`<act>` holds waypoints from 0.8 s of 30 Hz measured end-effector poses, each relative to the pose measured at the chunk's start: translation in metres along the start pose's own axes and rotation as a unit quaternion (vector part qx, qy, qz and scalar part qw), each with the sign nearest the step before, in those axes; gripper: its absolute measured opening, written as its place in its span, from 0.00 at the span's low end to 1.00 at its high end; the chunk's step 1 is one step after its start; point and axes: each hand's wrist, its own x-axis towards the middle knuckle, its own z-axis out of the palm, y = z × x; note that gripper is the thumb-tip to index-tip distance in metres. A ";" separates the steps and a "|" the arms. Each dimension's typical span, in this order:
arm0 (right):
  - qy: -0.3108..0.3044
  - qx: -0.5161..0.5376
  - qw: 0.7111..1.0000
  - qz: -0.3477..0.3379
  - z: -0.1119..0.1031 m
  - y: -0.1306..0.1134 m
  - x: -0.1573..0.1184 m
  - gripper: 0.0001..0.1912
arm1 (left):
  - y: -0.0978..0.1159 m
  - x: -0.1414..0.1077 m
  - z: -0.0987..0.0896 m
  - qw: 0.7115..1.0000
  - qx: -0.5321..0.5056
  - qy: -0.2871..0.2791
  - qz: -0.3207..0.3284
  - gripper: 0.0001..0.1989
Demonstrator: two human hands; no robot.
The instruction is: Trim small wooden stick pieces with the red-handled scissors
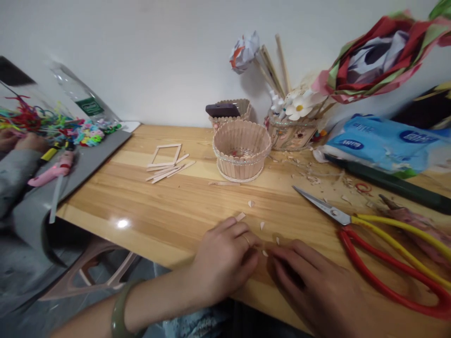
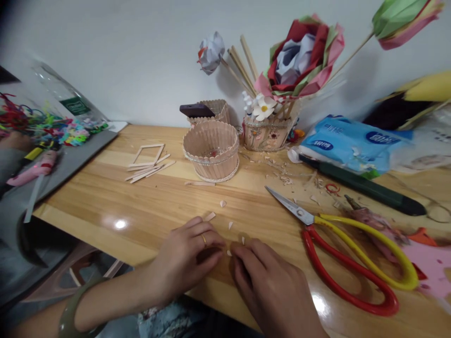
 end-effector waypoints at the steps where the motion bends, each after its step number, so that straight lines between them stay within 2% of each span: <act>1: 0.002 -0.006 1.000 0.002 0.000 0.000 0.000 0.09 | -0.001 -0.001 -0.002 1.000 -0.002 0.003 -0.003 0.04; 7: 0.049 -0.091 0.995 0.003 0.002 -0.001 0.001 0.13 | -0.001 -0.009 -0.004 1.000 -0.009 -0.001 0.024 0.07; 10: 0.019 -0.100 0.995 -0.016 0.003 0.003 -0.004 0.12 | 0.002 -0.008 0.003 1.000 0.007 0.002 0.017 0.06; 13: -0.006 -0.073 0.997 -0.006 0.002 0.007 -0.008 0.11 | 0.005 -0.006 0.009 1.000 0.023 0.014 0.008 0.04; 17: -0.001 -0.068 0.997 0.028 0.002 0.008 -0.009 0.11 | 0.006 -0.004 0.013 0.999 0.033 0.011 0.006 0.03; 24: -0.020 -0.114 0.992 0.039 -0.003 0.005 -0.006 0.14 | 0.005 -0.005 0.013 1.000 0.017 -0.004 0.006 0.06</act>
